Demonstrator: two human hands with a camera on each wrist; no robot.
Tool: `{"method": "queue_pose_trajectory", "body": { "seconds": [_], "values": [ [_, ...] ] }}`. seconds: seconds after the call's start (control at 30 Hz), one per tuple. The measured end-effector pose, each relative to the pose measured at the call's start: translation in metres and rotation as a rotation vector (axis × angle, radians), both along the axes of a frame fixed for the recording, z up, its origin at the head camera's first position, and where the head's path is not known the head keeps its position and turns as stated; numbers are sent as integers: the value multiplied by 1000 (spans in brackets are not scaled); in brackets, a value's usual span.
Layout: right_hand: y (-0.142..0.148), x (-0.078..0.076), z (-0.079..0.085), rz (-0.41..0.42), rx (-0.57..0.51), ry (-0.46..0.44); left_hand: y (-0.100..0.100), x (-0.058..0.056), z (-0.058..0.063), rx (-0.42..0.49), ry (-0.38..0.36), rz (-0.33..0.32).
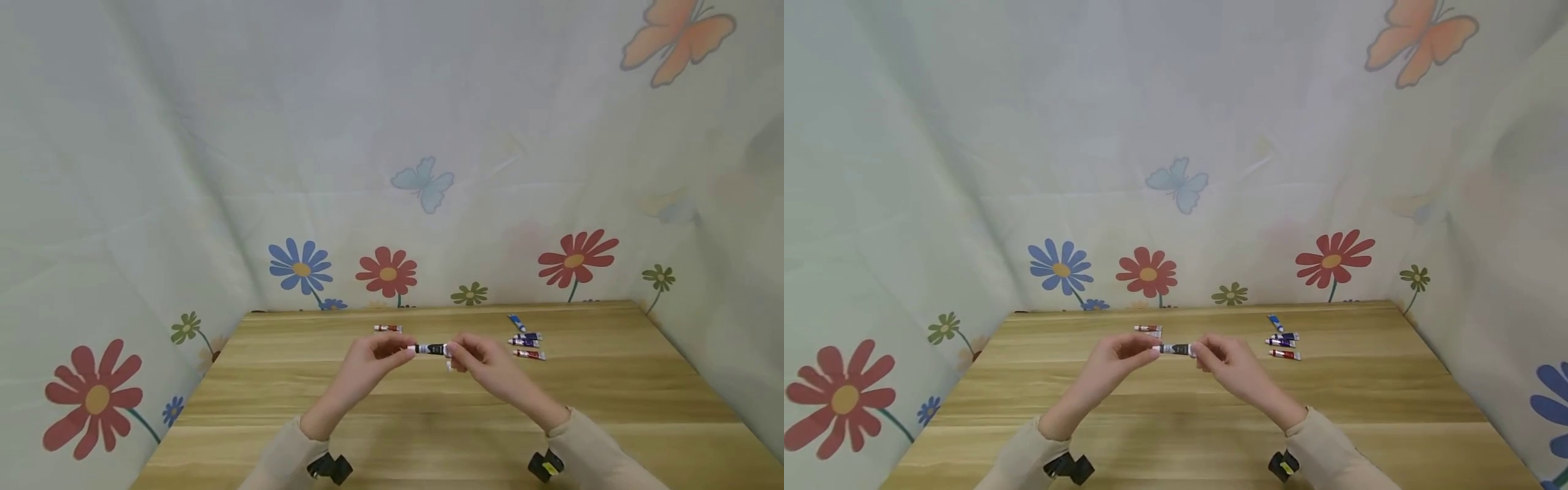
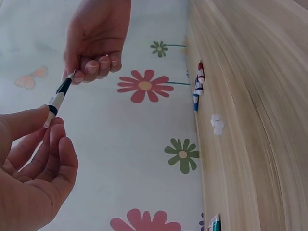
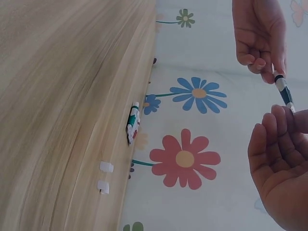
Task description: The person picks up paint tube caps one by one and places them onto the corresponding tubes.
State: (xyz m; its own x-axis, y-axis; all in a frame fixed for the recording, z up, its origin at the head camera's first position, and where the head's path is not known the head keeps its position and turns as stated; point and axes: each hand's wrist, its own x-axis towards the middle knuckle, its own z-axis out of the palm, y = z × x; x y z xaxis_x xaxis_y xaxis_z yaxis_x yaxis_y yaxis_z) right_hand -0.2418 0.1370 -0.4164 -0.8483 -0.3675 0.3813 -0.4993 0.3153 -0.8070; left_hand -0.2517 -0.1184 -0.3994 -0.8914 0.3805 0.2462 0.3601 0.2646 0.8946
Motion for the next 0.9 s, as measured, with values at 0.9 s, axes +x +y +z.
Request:
{"method": "queue_pose_trajectory", "body": {
  "seconds": [0.9],
  "values": [
    [26, -6, -14, -67, 9, -23, -20, -24, -22, -46, 33, 215]
  ]
}}
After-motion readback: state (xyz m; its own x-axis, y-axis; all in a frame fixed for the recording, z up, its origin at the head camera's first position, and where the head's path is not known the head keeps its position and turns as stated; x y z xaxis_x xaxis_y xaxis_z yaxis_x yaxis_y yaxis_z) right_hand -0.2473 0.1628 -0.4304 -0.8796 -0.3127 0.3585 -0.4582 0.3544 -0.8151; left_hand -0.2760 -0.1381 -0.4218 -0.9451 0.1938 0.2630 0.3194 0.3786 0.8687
